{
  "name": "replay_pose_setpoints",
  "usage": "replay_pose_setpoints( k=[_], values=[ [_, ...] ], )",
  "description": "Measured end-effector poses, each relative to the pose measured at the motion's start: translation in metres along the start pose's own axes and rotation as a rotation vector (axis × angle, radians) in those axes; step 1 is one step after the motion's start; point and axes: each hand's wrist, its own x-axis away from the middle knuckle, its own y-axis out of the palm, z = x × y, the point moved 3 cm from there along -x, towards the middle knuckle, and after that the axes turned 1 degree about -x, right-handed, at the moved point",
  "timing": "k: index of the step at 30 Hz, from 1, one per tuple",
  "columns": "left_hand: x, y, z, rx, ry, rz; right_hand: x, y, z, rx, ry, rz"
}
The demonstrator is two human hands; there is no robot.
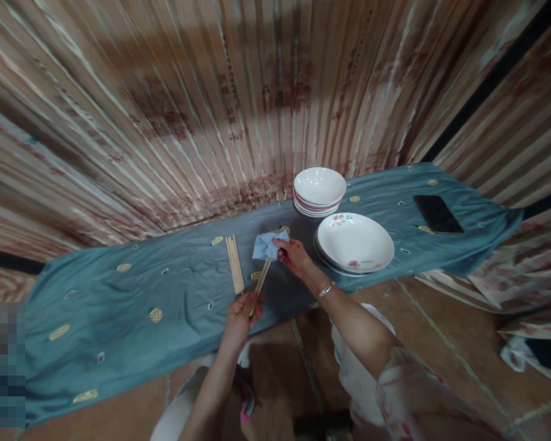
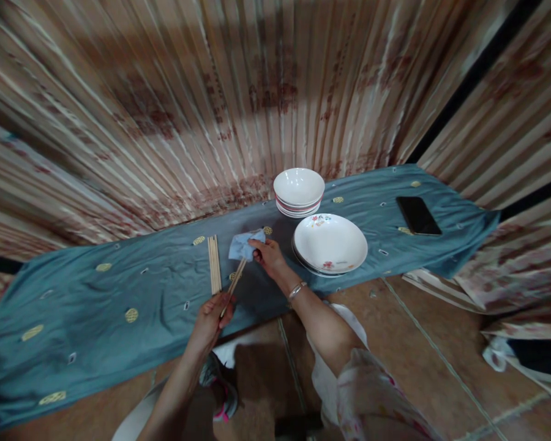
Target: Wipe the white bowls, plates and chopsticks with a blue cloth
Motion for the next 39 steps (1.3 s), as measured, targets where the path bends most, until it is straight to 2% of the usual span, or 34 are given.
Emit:
replay_pose_setpoints(
  k=[7,11,14,20,23,26,29,33,39],
  values=[
    [0.004,-0.019,-0.001,-0.126,0.016,-0.006,-0.008,-0.001,0.001,0.017,-0.051,0.040],
    [0.008,-0.032,0.001,-0.168,0.037,0.023,-0.015,-0.005,-0.003,0.078,-0.161,0.078],
    [0.011,-0.041,0.001,-0.201,0.056,0.073,-0.017,-0.008,-0.010,0.295,-0.324,0.083],
    [0.011,-0.053,0.002,-0.306,0.115,0.159,-0.003,-0.006,-0.024,0.958,-0.729,0.064],
    [0.008,-0.056,0.006,-0.430,0.187,0.178,0.003,-0.004,-0.023,1.126,-0.836,0.068],
    [0.006,-0.054,0.013,-0.544,0.258,0.196,0.009,-0.002,-0.018,1.197,-0.883,0.004],
    [0.006,-0.050,0.019,-0.595,0.296,0.191,0.021,0.004,-0.011,1.270,-0.934,-0.154],
    [0.004,-0.045,0.021,-0.599,0.301,0.179,0.041,0.014,-0.001,1.436,-0.888,-0.372],
    [-0.002,-0.046,0.021,-0.648,0.361,0.179,0.056,0.019,0.012,1.655,-0.844,-0.500]
  ],
)
